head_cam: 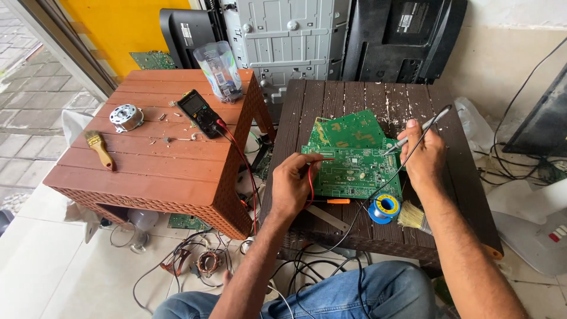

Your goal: The person sits on the floor and uses a soldering iron and solder wire to work on a green circuit board. They also use a multimeter to test connections on the board.

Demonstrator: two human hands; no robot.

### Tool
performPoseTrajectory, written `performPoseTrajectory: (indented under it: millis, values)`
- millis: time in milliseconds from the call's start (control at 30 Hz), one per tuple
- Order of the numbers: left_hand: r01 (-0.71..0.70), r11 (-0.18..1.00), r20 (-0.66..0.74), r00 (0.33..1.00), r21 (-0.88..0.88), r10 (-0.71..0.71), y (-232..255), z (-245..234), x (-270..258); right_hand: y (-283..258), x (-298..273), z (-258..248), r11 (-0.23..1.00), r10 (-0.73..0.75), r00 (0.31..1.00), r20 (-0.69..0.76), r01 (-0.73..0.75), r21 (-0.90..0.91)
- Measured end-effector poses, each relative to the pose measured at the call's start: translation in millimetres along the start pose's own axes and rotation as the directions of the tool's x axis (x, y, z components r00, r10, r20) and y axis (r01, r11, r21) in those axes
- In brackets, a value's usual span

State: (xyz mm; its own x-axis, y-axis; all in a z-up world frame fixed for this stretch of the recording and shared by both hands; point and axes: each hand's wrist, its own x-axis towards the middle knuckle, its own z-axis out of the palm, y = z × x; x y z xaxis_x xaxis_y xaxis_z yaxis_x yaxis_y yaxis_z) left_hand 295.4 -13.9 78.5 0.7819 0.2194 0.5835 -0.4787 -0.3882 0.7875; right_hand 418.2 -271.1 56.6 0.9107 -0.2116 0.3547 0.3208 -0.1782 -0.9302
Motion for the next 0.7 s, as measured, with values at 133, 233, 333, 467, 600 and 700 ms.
performPoseTrajectory:
  millis: [133, 233, 333, 467, 600, 700]
  values:
    - [-0.115, 0.979, 0.009, 0.993, 0.168, 0.115, -4, 3, -2, -1, 0, 0, 1.000, -0.007, 1.000, -0.008, 0.007, 0.001]
    - [-0.220, 0.906, 0.015, 0.973, 0.362, 0.231, -5, 2, -3, 0, 0, -1, 1.000, -0.007, 1.000, -0.001, 0.007, -0.028]
    - [-0.213, 0.893, -0.002, 0.972, 0.396, 0.233, -11, 2, -5, -1, -1, -1, 1.000, -0.006, 1.000, -0.010, 0.006, -0.021]
    - [-0.163, 0.918, -0.010, 0.984, 0.360, 0.179, -14, 3, -5, 1, 2, -1, 0.999, 0.007, 1.000, -0.008, -0.007, -0.043]
    - [-0.171, 0.918, -0.003, 0.983, 0.357, 0.185, -10, 2, -4, -5, -1, -1, 0.999, 0.007, 1.000, -0.011, -0.008, -0.048]
    - [-0.170, 0.911, -0.001, 0.983, 0.375, 0.184, -11, 3, -4, 6, 4, -2, 0.999, 0.011, 1.000, -0.009, -0.011, -0.053]
